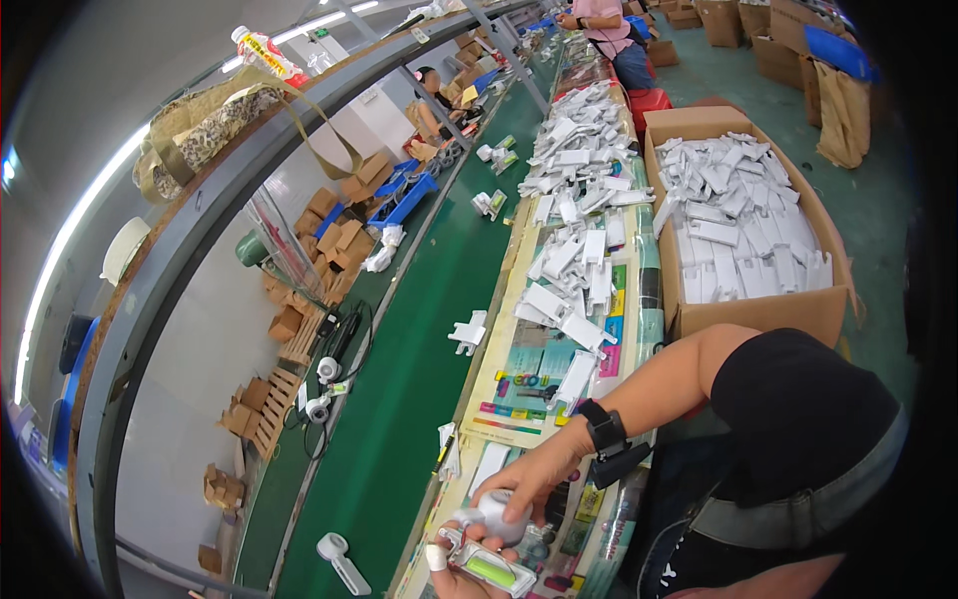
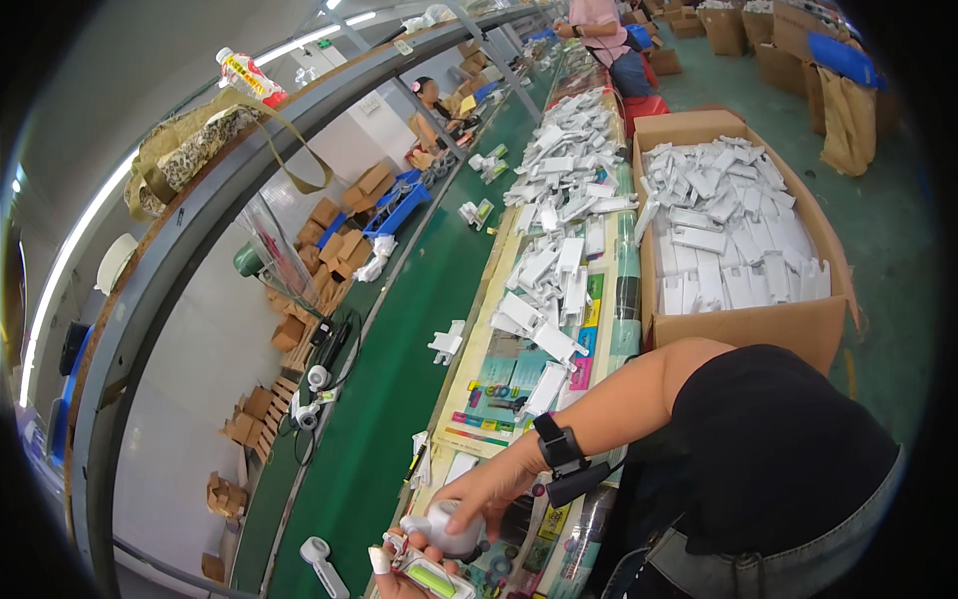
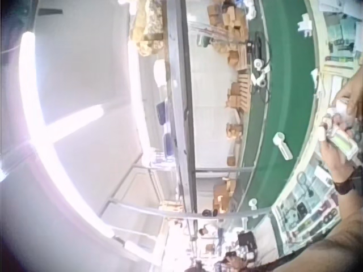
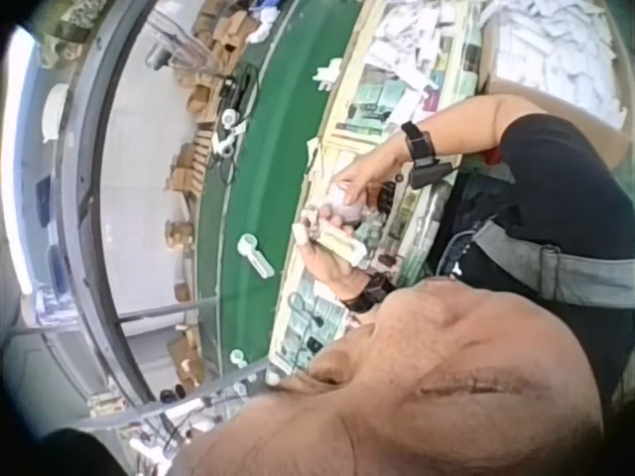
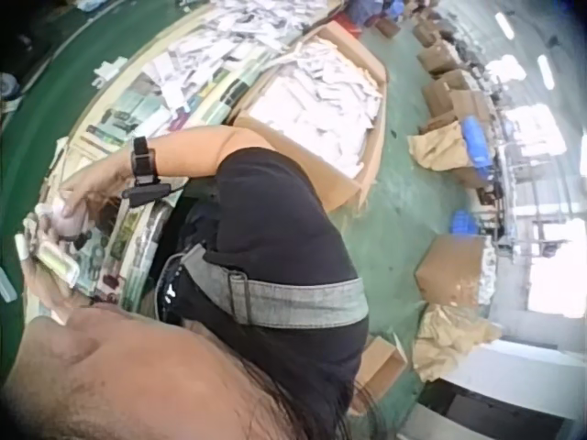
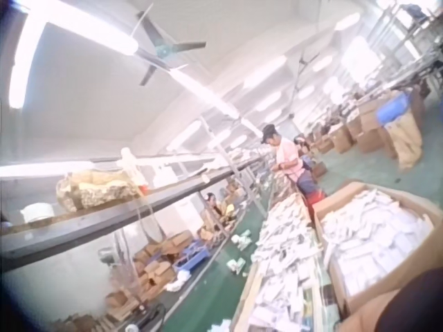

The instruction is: Assembling components of a small white handheld fan at a factory assembly line.

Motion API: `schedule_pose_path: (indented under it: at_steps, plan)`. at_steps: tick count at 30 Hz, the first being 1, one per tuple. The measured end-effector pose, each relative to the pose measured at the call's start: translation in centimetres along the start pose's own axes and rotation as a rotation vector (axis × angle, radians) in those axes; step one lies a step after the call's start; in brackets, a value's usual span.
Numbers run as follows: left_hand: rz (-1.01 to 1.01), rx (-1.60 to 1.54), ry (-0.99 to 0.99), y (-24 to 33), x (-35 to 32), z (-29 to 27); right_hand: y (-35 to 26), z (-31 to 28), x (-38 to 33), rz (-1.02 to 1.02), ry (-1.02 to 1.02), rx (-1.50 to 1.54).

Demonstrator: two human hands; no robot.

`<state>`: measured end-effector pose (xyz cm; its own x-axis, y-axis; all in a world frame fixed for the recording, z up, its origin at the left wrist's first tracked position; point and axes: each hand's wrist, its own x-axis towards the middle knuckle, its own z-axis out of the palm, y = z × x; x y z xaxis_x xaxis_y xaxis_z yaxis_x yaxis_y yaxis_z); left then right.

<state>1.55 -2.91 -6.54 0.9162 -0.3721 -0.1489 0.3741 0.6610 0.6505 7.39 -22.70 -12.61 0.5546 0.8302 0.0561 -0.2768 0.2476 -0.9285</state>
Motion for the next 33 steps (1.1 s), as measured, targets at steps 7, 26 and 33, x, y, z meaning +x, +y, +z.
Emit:
schedule_pose_path:
  at_steps: [7, 26, 33]
  plan:
    - [-0.033, 0.106, 0.068, -0.3, 3.0, -3.3, -0.6, -1.0, -1.1, 0.261, 0.103, 0.142]
    - [0.008, -0.021, -0.036, -1.7, 4.0, -3.8, -1.5, -0.6, -2.7, -0.024, 0.246, 0.207]
    - [0.083, 0.2, -0.04, -2.3, 3.8, -3.1, -0.5, -1.6, -3.3, 0.163, 0.093, 0.624]
